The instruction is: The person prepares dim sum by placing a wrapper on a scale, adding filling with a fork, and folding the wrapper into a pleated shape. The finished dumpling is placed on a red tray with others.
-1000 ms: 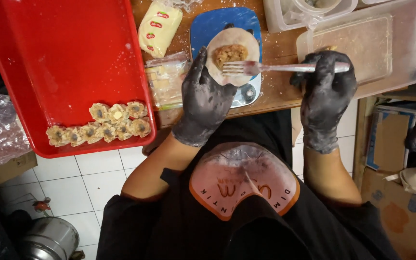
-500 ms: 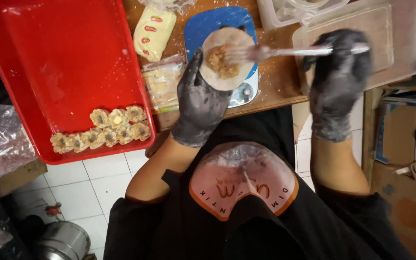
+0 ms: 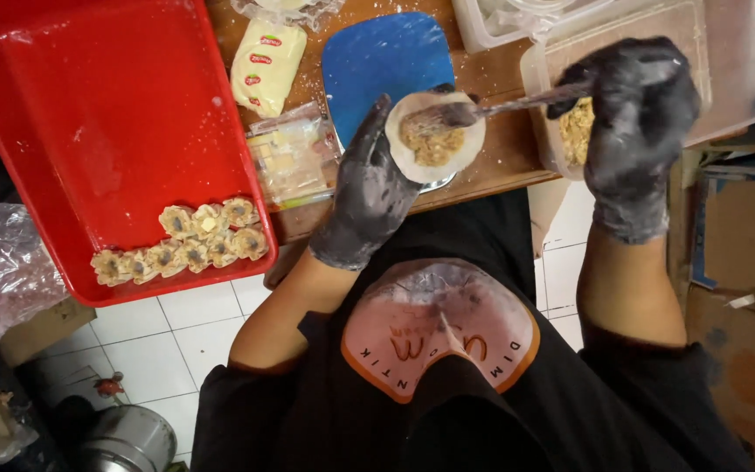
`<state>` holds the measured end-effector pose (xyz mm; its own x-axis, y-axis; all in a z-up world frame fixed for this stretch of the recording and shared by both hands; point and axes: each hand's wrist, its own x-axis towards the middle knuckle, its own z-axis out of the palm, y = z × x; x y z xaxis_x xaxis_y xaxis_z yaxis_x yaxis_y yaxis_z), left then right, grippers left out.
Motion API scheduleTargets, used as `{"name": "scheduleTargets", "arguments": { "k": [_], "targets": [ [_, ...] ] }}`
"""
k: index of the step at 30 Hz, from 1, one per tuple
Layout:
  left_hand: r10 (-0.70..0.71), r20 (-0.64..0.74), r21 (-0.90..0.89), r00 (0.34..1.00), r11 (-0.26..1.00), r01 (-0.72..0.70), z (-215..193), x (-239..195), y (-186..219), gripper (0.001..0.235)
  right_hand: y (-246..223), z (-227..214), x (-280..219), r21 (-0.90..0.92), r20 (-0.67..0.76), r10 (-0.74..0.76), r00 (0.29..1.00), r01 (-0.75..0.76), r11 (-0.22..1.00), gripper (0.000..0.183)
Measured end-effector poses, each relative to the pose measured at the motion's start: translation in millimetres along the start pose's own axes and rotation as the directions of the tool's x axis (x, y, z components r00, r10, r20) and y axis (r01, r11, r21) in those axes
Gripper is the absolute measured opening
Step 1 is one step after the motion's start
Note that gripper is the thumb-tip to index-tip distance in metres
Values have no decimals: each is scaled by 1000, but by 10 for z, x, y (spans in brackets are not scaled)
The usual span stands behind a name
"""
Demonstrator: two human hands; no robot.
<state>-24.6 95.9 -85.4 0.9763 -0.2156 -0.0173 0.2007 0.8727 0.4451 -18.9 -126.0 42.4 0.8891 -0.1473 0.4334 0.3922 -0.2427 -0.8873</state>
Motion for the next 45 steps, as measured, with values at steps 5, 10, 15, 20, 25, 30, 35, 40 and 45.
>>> {"name": "scheduleTargets", "arguments": {
  "k": [5,10,15,20,25,30,35,40,45],
  "targets": [
    [-40,82,389,996,921,5,-101,-144,54,80,84,-72,76,-60,-150,42,988,-52,997,37],
    [-258,-222,133,940,947,291,258,100,254,63,-33,6,88,18,26,140,990,-141,990,27],
    [53,225,691,973,695,-198,131,138,549,79,25,-5,115,-185,40,-2,999,10,983,21],
    [-271,-423,-82,865,962,261,277,320,659,47,230,52,128,4,-126,62,990,-62,998,34],
    [-292,-339,-102,894,957,273,129,341,533,37,295,90,25,68,-127,91,988,-83,994,29],
    [-87,-276,313,957,934,175,-8,310,499,46,321,51,-32,93,-136,113,984,-100,991,25],
    [287,-313,789,905,610,80,139,173,883,51,331,72,-64,-59,-146,104,984,-113,992,34],
    [370,-107,729,923,660,-180,88,143,921,34,234,183,-82,-184,-81,38,996,-52,982,29],
    [302,-29,721,953,667,-189,232,85,920,32,146,218,-109,-160,-25,65,998,-68,985,26]
  ]
}}
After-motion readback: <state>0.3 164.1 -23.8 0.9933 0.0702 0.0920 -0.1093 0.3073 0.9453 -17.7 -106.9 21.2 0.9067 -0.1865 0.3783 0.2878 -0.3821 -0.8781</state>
